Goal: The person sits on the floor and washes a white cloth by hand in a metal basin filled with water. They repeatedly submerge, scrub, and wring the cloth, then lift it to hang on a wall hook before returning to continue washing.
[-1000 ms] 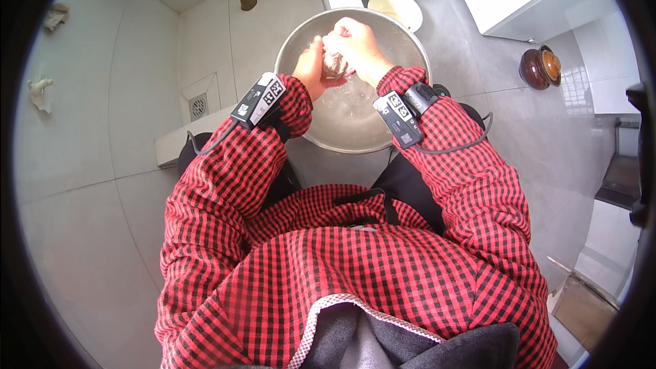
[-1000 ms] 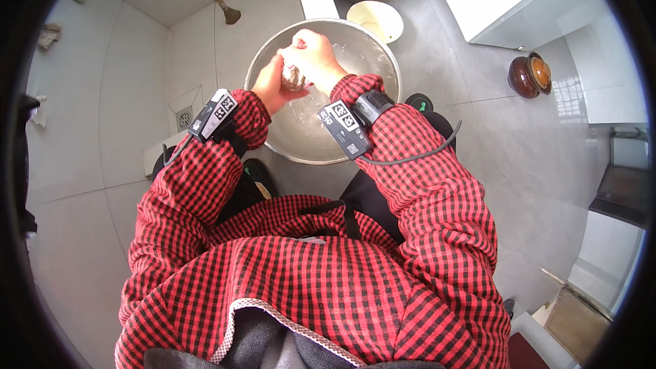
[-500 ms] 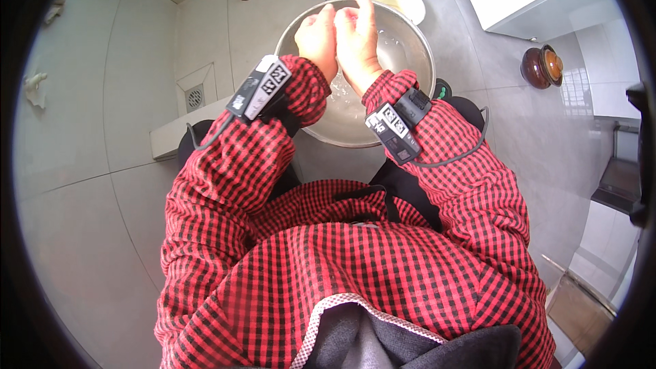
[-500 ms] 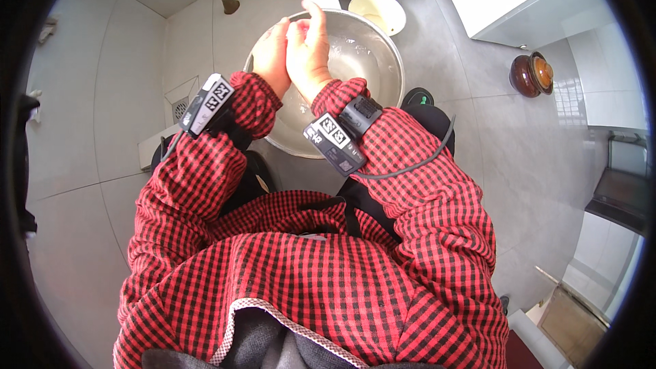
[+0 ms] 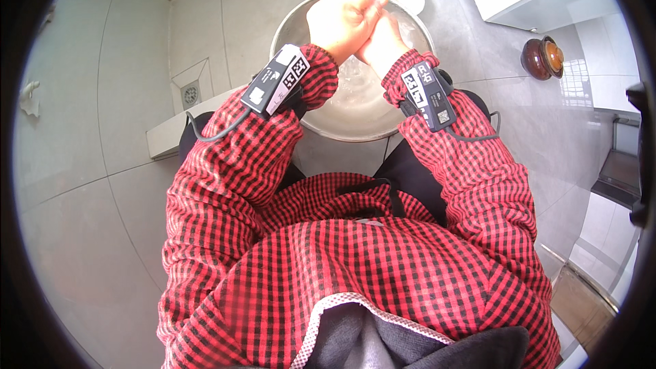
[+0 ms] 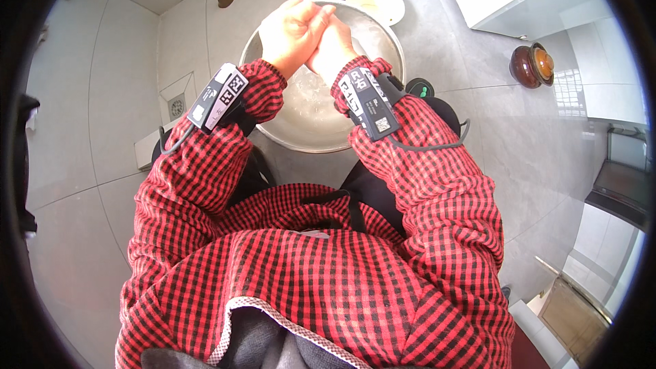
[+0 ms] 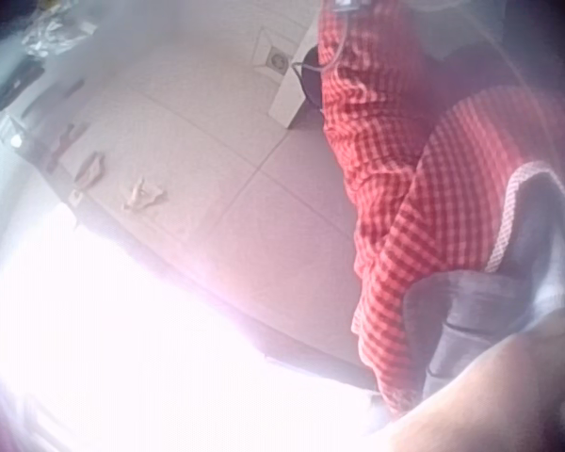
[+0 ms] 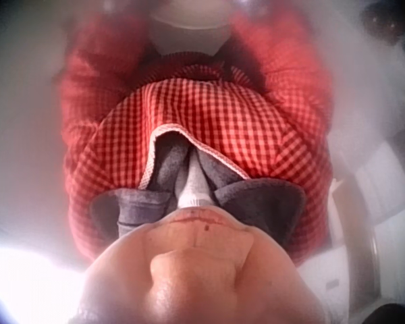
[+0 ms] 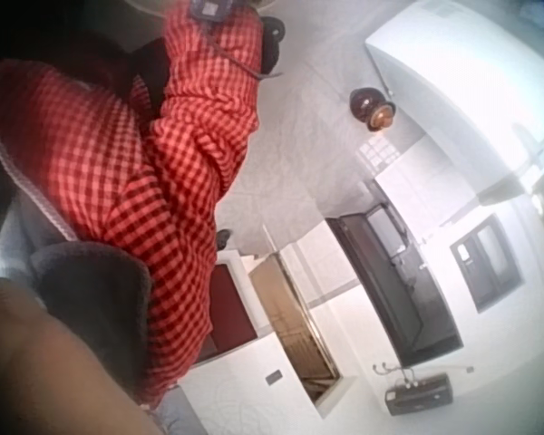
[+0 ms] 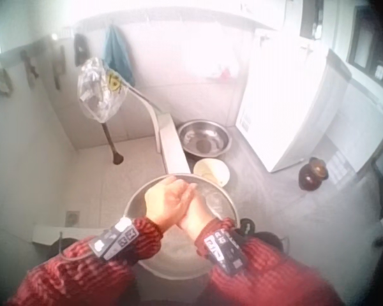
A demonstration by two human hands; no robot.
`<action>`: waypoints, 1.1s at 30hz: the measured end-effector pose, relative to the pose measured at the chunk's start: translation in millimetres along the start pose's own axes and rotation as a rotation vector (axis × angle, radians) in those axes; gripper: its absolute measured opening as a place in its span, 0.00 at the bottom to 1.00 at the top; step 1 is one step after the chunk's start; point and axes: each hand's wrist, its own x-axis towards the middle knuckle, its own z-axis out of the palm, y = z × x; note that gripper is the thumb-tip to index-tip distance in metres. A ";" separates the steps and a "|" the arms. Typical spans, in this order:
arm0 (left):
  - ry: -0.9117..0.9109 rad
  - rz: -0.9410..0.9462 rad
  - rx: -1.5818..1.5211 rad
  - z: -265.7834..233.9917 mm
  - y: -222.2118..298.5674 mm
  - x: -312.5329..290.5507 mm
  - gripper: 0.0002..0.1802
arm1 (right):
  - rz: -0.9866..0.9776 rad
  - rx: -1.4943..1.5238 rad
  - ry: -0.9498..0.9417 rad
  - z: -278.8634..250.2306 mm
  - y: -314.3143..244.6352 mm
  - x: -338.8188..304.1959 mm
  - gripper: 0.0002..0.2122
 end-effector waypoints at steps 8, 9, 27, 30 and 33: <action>-0.241 0.227 -0.012 -16.7 -16.6 -19.7 0.13 | 0.267 -0.068 -0.073 -23.9 17.0 -1.6 0.13; -0.261 0.248 -0.008 -18.9 -19.9 -20.1 0.13 | 0.286 -0.053 -0.183 -25.6 18.9 -1.3 0.13; 0.122 -0.803 -0.114 -50.0 -147.9 -62.2 0.21 | 0.309 -2.136 -0.985 -74.6 5.1 -38.7 0.46; 0.129 -0.793 -0.134 -52.1 -154.8 -74.7 0.21 | 0.444 -2.378 -1.148 -109.0 -7.3 -57.8 0.46; 0.102 -0.760 -0.100 -46.3 -156.1 -77.1 0.21 | 0.045 -2.568 -1.051 -135.1 -6.2 -62.9 0.17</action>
